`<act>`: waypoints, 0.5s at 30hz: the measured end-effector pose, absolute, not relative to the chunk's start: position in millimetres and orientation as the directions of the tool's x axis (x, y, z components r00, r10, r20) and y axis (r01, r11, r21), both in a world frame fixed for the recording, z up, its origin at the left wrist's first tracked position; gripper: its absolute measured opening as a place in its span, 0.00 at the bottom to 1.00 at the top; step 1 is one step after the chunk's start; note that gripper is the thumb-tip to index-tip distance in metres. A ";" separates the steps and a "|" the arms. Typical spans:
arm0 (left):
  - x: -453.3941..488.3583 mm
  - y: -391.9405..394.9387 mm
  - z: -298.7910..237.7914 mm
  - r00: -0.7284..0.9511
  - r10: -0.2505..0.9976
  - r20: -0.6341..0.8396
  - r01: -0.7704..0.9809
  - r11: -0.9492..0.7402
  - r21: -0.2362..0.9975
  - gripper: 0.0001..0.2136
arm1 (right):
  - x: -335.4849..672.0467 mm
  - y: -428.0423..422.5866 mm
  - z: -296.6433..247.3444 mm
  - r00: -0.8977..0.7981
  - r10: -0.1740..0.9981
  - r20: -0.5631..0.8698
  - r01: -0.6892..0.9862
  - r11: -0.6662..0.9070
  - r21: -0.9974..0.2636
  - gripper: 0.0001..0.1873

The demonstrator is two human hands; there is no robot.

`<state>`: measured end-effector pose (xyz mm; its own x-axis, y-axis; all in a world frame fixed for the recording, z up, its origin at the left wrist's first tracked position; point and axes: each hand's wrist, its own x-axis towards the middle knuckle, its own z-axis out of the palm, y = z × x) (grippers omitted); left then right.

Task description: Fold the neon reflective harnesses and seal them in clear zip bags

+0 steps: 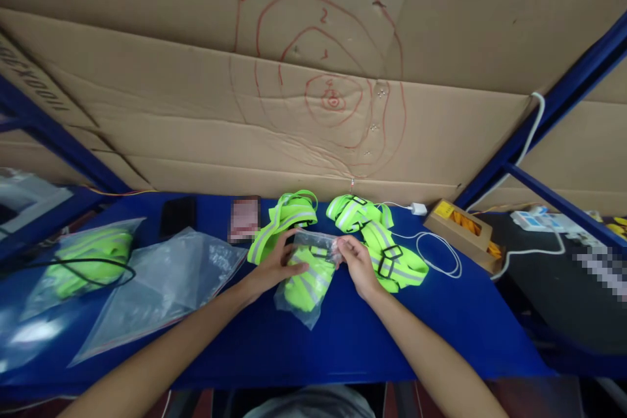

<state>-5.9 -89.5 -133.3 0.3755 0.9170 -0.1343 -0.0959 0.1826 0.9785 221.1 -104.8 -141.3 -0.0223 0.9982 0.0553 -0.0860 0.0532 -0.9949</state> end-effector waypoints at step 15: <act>-99.3 -46.5 -54.3 -0.180 0.911 0.372 0.147 -0.349 0.926 0.39 | 220.2 -112.0 -141.8 -0.224 0.969 0.104 0.071 0.123 -0.990 0.28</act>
<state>-99.3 -46.5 -54.3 -0.1803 0.9106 0.3718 0.1472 -0.3488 0.9256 220.2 -112.0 -141.8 -0.2243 0.9689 0.1043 0.0708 0.1230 -0.9899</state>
